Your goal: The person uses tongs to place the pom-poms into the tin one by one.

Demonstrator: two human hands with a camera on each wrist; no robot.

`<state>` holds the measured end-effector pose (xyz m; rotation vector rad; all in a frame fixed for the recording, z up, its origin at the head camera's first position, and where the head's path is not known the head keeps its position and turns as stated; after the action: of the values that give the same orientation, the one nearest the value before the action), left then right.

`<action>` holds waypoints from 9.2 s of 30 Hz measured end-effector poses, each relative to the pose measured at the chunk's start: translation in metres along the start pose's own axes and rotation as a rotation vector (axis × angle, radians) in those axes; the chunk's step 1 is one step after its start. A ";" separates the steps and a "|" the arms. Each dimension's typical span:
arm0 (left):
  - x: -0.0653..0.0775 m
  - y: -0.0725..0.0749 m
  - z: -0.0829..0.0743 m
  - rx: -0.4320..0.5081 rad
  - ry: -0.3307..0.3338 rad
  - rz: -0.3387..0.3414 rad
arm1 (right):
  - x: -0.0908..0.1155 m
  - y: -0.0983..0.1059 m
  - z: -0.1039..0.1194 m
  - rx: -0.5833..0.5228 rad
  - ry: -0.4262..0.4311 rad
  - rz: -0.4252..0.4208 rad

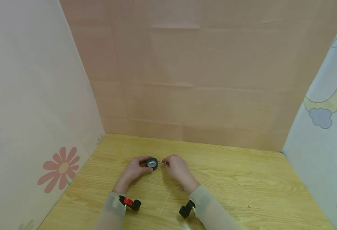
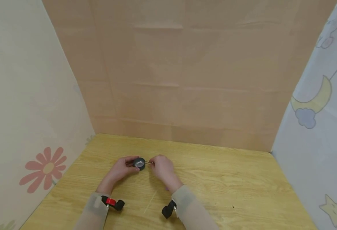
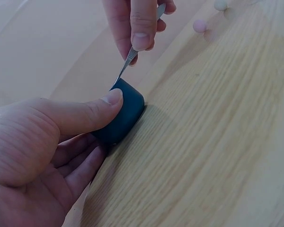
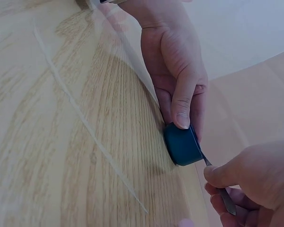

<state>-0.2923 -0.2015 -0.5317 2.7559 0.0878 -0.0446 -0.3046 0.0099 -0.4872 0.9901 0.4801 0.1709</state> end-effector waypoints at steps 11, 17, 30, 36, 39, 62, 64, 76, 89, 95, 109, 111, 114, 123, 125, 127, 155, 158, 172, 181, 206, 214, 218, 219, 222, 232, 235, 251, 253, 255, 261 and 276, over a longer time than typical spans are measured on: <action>-0.002 -0.001 -0.001 -0.007 -0.012 0.006 | 0.008 0.011 -0.006 -0.173 -0.037 0.020; 0.001 0.000 -0.002 -0.035 -0.007 -0.008 | 0.021 0.025 -0.020 -0.279 -0.085 0.017; 0.001 0.000 0.000 -0.046 0.000 -0.003 | 0.055 0.057 -0.061 -0.293 -0.129 -0.064; 0.001 0.001 0.002 -0.050 -0.001 -0.004 | 0.074 0.063 -0.080 -0.241 -0.130 -0.061; 0.001 0.000 0.002 -0.053 0.003 -0.009 | 0.083 0.067 -0.084 -0.197 -0.095 -0.051; 0.000 0.000 0.001 -0.039 0.025 0.001 | 0.113 0.090 -0.091 -0.049 0.271 0.067; 0.000 0.000 0.002 -0.041 0.022 0.002 | 0.114 0.090 -0.088 -0.042 0.301 0.053; 0.000 0.001 0.000 -0.043 0.016 0.010 | 0.116 0.085 -0.084 0.000 0.288 0.068; 0.002 0.002 0.000 -0.039 -0.006 0.023 | 0.115 0.091 -0.086 -0.022 0.264 0.093; 0.002 0.002 -0.002 -0.035 -0.012 0.023 | 0.116 0.092 -0.087 -0.006 0.262 0.091; 0.002 0.001 -0.003 -0.042 0.000 0.014 | 0.115 0.097 -0.088 0.002 0.244 0.058; 0.002 0.001 -0.003 -0.045 0.002 0.017 | 0.115 0.099 -0.089 -0.011 0.238 0.054; 0.002 0.001 -0.004 -0.044 0.003 0.019 | 0.115 0.101 -0.091 -0.026 0.224 0.058; 0.002 0.001 -0.004 -0.048 -0.003 0.016 | 0.114 0.104 -0.093 -0.052 0.181 0.076; 0.002 0.001 -0.004 -0.044 0.002 0.013 | 0.114 0.104 -0.092 -0.056 0.177 0.072; 0.002 0.000 -0.004 -0.043 0.000 0.011 | 0.113 0.104 -0.092 -0.054 0.170 0.070; 0.000 0.000 0.000 -0.020 0.001 -0.001 | 0.089 0.075 -0.091 -0.161 0.059 -0.025; 0.000 -0.001 -0.002 -0.023 -0.003 -0.006 | 0.084 0.070 -0.087 -0.174 0.069 -0.033; 0.001 0.000 -0.002 -0.028 -0.015 0.007 | 0.060 0.055 -0.065 -0.178 0.078 -0.051; 0.001 0.000 0.000 -0.011 -0.033 0.003 | 0.044 0.047 -0.052 -0.257 0.020 -0.040; -0.001 0.001 0.001 -0.018 -0.018 0.002 | 0.017 0.014 -0.021 -0.221 0.046 -0.022; 0.000 0.001 0.000 -0.030 -0.038 0.015 | 0.013 0.011 -0.015 -0.163 0.085 -0.023; -0.001 0.000 0.001 -0.022 -0.026 0.019 | 0.018 0.013 -0.015 -0.117 0.167 0.044; -0.002 0.000 0.002 -0.020 -0.021 0.020 | 0.019 0.013 -0.015 -0.105 0.185 0.066; -0.003 -0.001 0.003 -0.013 -0.016 0.015 | 0.023 0.013 -0.015 -0.068 0.223 0.105; -0.003 0.000 0.002 -0.012 -0.017 0.007 | 0.027 0.010 -0.011 0.059 0.256 0.073; -0.003 0.000 0.002 -0.020 -0.020 0.009 | 0.027 0.011 -0.011 0.057 0.248 0.060; -0.002 0.000 0.001 -0.029 -0.017 0.003 | 0.030 0.010 -0.016 0.070 0.215 0.055; -0.002 0.000 0.002 -0.031 -0.012 -0.002 | 0.031 0.011 -0.017 0.061 0.205 0.059; -0.002 0.000 0.002 -0.033 -0.012 -0.002 | 0.031 0.012 -0.017 0.050 0.196 0.063; -0.003 0.000 0.002 -0.041 -0.015 0.005 | 0.031 0.012 -0.017 0.035 0.203 0.047; -0.003 -0.002 0.001 -0.032 -0.013 0.006 | 0.035 0.019 -0.025 0.027 0.161 0.059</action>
<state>-0.2958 -0.2005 -0.5336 2.7240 0.0761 -0.0588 -0.2834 0.0514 -0.4937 1.0224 0.6015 0.2988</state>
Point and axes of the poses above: each hand's wrist, its own x-axis away from the middle knuckle, its own y-axis out of the back of the hand, z = x × y, the point moved 4 cm from there along -x, towards the middle knuckle, and after that the axes turned 9 degrees about -z, right-handed, at the moved point
